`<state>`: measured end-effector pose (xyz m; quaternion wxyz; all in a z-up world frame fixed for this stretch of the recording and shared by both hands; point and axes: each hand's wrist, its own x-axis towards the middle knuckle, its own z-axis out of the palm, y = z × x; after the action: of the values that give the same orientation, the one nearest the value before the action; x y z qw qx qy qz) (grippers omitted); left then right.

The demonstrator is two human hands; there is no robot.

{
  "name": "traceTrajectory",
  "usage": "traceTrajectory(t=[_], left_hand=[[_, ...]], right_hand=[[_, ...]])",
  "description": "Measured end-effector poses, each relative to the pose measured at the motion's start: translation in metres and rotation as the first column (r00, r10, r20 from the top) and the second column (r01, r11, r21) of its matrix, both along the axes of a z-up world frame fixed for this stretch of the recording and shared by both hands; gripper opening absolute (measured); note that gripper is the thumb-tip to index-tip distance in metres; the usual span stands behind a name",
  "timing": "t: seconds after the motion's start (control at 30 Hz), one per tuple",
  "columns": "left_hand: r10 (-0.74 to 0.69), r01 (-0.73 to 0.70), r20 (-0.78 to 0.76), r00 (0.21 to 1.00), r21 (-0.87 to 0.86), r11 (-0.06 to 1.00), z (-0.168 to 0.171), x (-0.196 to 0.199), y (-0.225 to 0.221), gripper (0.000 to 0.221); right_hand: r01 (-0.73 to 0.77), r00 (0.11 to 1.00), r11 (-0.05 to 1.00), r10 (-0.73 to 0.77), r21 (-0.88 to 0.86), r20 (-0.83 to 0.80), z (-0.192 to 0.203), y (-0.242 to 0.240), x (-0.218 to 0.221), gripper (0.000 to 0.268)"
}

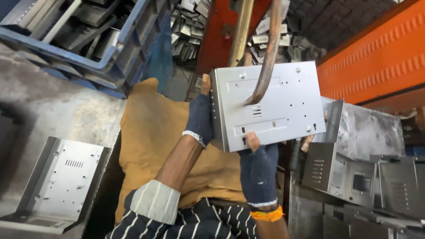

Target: The recorder is using a spot welding machine and manual tools to assemble small metal enclosures from sheet metal components.

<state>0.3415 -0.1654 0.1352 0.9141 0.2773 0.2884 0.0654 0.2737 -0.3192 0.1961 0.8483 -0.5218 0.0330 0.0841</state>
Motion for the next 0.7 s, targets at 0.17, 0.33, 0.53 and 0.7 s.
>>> traceTrajectory(t=[0.17,0.33,0.53,0.7], left_hand=[[-0.034,0.027,0.071,0.997,0.107,0.994,-0.006,-0.020,-0.007,0.080],[-0.163,-0.005,0.298,0.940,0.490,0.872,-0.015,-0.047,-0.011,0.100],[-0.239,-0.097,0.397,0.886,0.664,0.742,-0.008,-0.017,-0.003,0.126],[-0.201,-0.131,0.432,0.879,0.625,0.770,0.001,0.011,-0.001,0.127]], right_hand=[[0.047,0.998,0.998,-0.048,0.047,0.026,-0.030,-0.005,0.002,0.058],[-0.008,0.999,0.990,0.000,0.143,0.054,0.007,0.004,0.012,0.058],[-0.055,0.993,0.989,0.039,0.139,0.112,0.002,0.007,0.049,0.054],[-0.067,0.994,0.973,0.045,0.220,0.103,0.006,0.015,0.072,0.051]])
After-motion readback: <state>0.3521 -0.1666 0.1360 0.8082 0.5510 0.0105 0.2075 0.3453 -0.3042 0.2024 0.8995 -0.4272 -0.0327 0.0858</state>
